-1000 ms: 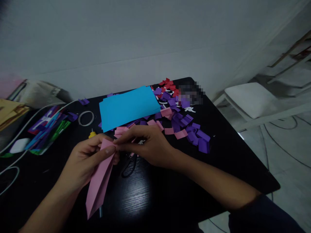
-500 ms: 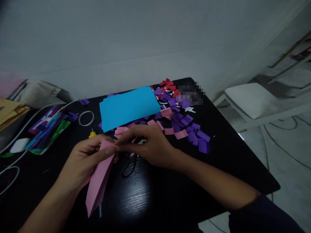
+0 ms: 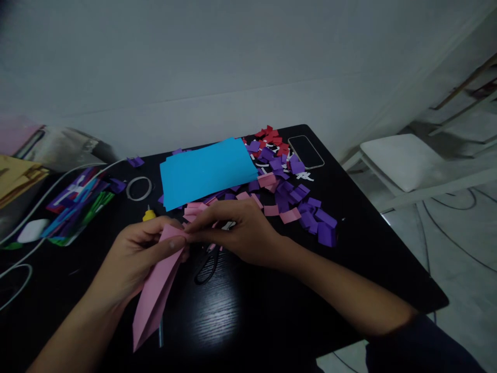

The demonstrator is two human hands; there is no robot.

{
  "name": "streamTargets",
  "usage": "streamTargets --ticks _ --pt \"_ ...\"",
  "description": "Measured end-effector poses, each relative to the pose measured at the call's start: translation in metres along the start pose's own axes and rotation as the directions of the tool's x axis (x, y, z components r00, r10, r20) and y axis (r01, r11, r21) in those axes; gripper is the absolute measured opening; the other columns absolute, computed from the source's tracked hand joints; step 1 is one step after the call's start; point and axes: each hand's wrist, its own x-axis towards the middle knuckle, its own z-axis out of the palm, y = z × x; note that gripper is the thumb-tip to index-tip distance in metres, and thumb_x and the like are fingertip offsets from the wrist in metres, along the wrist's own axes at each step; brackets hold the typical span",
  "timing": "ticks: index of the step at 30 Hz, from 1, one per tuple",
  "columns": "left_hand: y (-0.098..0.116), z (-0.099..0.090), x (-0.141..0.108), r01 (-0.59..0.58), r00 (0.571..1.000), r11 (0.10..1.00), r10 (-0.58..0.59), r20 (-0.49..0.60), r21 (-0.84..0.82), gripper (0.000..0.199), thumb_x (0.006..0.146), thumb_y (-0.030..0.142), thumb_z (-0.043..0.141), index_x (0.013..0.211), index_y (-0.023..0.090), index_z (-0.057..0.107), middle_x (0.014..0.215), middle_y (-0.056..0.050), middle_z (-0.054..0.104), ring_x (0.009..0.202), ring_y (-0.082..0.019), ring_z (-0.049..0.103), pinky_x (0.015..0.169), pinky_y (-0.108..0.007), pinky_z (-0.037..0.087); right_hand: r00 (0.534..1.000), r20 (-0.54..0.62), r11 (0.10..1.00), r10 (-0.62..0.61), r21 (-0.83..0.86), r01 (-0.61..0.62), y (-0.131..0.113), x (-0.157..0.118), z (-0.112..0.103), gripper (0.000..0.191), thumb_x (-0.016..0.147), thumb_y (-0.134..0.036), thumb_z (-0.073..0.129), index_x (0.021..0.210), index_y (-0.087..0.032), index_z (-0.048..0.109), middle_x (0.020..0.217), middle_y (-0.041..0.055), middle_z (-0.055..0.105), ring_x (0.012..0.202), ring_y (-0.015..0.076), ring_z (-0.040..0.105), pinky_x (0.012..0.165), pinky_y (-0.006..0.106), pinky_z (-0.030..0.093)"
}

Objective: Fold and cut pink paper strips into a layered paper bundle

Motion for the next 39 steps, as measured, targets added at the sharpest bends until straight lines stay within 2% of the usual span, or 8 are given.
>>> streamTargets --ticks 11,24,32,39 --pt "-0.0004 0.0004 -0.0011 -0.015 1.0 1.0 0.015 0.009 -0.022 0.002 0.089 0.024 0.079 0.091 0.024 0.079 0.075 0.003 0.074 0.066 -0.008 0.064 0.062 -0.017 0.048 0.997 -0.003 0.997 -0.076 -0.009 0.076 0.0025 -0.0015 0.0021 0.01 0.086 -0.015 0.081 0.095 -0.02 0.081 0.092 0.0037 0.081 0.084 0.0167 0.077 0.077 0.028 0.063" --pt "-0.0015 0.0011 -0.0018 -0.005 1.0 1.0 0.004 -0.026 -0.025 0.005 0.087 0.025 0.08 0.091 0.023 0.079 0.074 0.0 0.075 0.065 -0.012 0.065 0.061 -0.022 0.049 0.996 0.003 0.996 -0.084 -0.024 0.084 0.0038 -0.0027 0.0035 0.009 0.088 -0.017 0.08 0.096 -0.022 0.081 0.092 0.0031 0.081 0.084 0.0168 0.077 0.077 0.029 0.063" --pt "-0.0007 0.001 -0.0013 -0.002 1.0 1.0 0.002 0.003 -0.029 0.005 0.088 0.025 0.079 0.092 0.022 0.078 0.073 0.001 0.074 0.066 -0.011 0.065 0.063 -0.021 0.048 0.995 0.014 0.994 -0.101 -0.042 0.101 0.0038 -0.0018 0.0031 0.01 0.087 -0.014 0.081 0.095 -0.02 0.08 0.091 0.0032 0.081 0.085 0.0163 0.077 0.077 0.027 0.062" --pt "0.0008 0.0008 -0.0004 -0.009 0.998 1.0 0.009 -0.056 0.001 0.008 0.086 0.028 0.081 0.088 0.021 0.078 0.072 0.0 0.073 0.062 -0.013 0.064 0.059 -0.022 0.048 0.996 -0.003 0.99 -0.094 -0.11 0.093 -0.0026 0.0005 -0.0005 0.016 0.085 -0.015 0.083 0.098 -0.022 0.08 0.096 0.0029 0.081 0.087 0.0173 0.076 0.079 0.029 0.062"
